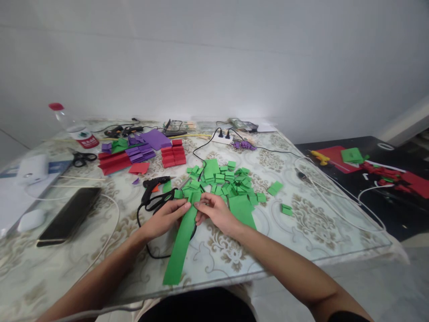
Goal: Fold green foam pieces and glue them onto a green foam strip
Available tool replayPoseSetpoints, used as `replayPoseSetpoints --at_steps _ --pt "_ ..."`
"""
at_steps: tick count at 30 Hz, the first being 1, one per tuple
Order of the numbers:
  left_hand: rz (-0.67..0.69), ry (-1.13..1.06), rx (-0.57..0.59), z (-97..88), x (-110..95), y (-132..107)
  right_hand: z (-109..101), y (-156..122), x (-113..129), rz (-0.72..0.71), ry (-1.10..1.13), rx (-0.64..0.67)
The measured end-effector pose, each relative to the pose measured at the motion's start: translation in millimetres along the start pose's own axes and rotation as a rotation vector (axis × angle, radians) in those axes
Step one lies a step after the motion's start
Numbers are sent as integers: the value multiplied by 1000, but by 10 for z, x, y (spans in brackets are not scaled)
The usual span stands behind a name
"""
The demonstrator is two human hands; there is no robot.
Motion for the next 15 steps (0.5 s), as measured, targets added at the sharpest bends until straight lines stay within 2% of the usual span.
replayPoseSetpoints --at_steps 5,11,15 --pt "-43 -71 5 13 -34 -16 -6 0 -15 5 -18 16" --pt "-55 -213 68 49 -49 -32 -15 -4 -21 17 -28 32" --pt "-73 -274 59 67 -32 -37 -12 -1 -21 22 1 30"
Point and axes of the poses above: each hand's wrist, its own y-axis towards the middle knuckle, its own z-axis out of the palm, x = y × z, the point moved 3 cm from there along y, towards the middle knuckle, and after that the axes turned 9 degrees about y, right-handed, at the moved point
